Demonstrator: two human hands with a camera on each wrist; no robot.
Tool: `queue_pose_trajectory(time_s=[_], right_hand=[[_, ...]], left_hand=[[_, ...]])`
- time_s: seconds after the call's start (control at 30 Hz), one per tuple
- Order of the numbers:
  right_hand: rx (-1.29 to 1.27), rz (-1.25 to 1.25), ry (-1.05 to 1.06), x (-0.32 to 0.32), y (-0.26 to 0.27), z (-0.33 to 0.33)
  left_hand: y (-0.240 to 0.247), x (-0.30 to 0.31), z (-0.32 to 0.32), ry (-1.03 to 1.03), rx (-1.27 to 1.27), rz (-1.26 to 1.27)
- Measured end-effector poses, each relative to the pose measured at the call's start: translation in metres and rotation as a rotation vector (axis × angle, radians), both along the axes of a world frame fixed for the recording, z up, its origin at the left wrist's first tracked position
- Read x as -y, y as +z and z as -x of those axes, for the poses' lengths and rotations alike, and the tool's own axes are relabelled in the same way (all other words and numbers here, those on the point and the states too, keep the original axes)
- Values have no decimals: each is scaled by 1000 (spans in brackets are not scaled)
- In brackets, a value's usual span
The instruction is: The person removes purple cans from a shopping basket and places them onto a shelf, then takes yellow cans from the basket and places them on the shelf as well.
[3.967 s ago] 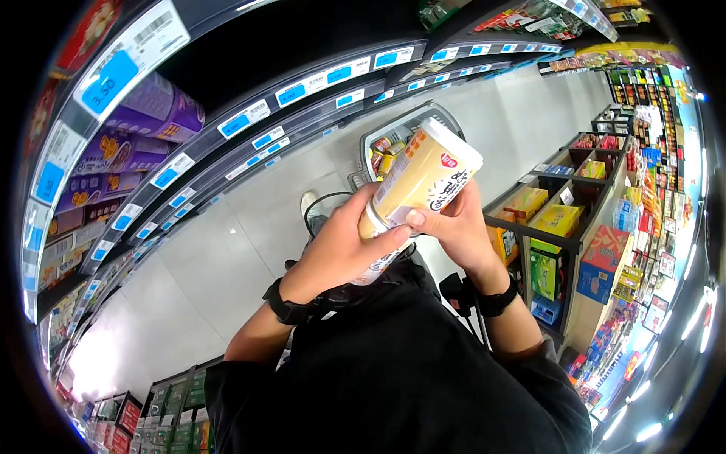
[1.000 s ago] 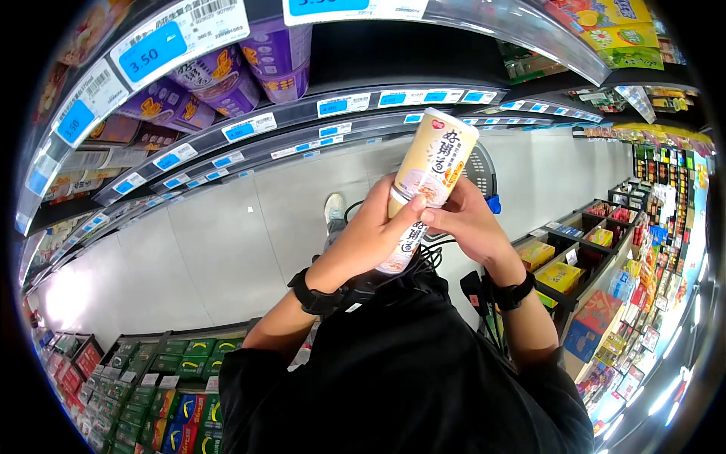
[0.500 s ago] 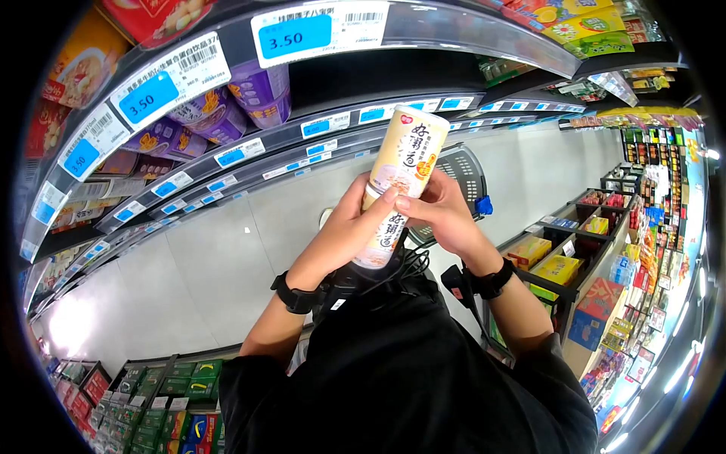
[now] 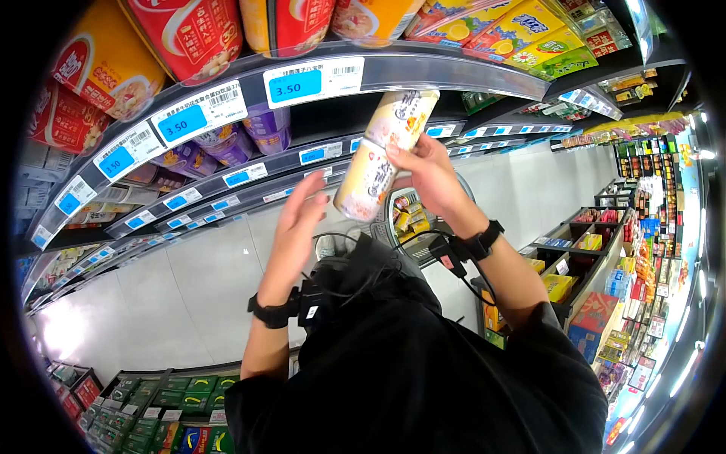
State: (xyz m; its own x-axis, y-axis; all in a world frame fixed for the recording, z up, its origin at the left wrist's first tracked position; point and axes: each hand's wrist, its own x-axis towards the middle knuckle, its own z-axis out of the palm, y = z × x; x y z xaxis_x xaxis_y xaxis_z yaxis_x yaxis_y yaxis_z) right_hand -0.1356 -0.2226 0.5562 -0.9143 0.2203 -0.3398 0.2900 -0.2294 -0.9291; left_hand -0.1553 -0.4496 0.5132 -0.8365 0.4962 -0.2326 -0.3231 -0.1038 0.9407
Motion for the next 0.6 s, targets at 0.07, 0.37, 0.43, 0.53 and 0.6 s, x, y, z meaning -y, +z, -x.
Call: queue_pose_trajectory(time_s=[0.07,0.37,0.43,0.53,0.6], right_hand=[[-49,-51,-38,-8,-1,11],[-229,-49,-181,-38,-26,77],[-302,-53,-197,-40,-33,90],[-409,-178,-206,-40,-44,105],[-471,-411,-114,-53,-63,121]], left_hand=[[7,16,-4,32,14,0],[22,65,-44,368,82,72],[24,71,-52,424,88,83],[26,80,-66,573,113,126],[23,88,-74,623,110,128]])
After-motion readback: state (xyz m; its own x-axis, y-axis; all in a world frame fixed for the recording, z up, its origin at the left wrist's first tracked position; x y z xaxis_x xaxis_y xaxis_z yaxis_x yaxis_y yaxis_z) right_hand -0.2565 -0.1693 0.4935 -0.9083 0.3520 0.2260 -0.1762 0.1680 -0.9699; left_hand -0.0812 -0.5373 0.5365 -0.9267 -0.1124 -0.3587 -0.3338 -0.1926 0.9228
